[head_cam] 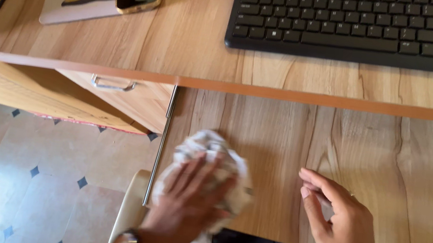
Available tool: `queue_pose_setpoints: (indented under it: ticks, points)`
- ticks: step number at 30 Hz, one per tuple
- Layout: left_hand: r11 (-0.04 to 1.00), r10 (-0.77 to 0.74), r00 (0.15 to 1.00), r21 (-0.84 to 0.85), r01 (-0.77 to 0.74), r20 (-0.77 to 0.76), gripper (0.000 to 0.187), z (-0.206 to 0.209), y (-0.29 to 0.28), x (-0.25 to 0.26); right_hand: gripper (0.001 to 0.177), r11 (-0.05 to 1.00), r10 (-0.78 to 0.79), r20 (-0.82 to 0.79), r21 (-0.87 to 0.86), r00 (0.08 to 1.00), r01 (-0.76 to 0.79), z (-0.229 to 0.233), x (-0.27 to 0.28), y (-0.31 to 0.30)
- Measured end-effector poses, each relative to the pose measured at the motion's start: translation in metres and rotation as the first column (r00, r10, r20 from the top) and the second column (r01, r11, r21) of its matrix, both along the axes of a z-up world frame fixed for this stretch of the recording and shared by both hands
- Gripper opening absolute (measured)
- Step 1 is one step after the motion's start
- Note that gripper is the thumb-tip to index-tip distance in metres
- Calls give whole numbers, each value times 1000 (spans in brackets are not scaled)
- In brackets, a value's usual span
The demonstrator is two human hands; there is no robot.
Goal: The person wipes a wooden desk surface with a white cloth, moving around a keyboard, mouse, and phone. They spray a cleaning solution onto the cloth and continue wiping the desk and a pull-out keyboard tray.
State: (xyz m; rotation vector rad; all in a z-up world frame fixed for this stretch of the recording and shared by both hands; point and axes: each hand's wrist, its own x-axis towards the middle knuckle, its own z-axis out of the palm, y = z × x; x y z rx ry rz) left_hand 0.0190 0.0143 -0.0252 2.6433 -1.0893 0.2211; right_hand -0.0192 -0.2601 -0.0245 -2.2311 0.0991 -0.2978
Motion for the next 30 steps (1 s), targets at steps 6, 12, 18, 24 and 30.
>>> queue_pose_setpoints:
  ticks: [6,12,18,24,30]
  points:
    - [987,157,984,54,-152,-88,62,10,61,-12,24,999,-13,77,-34,997,16,-9,-14,9]
    - [1000,4,998,-5,-4,67,62,-12,17,39,22,1000,-15,64,-19,998,16,-5,-12,11]
    - [905,271,957,364,-219,-98,39,-42,-28,162,24,999,-13,54,40,998,11,-9,-11,18]
    - [982,188,958,-9,-191,218,61,-55,-37,121,21,999,-6,73,-43,997,9,-9,-11,16]
    - [996,-53,997,69,57,-49,64,-21,-4,-15,20,996,13,121,-92,993,-2,-5,-9,12]
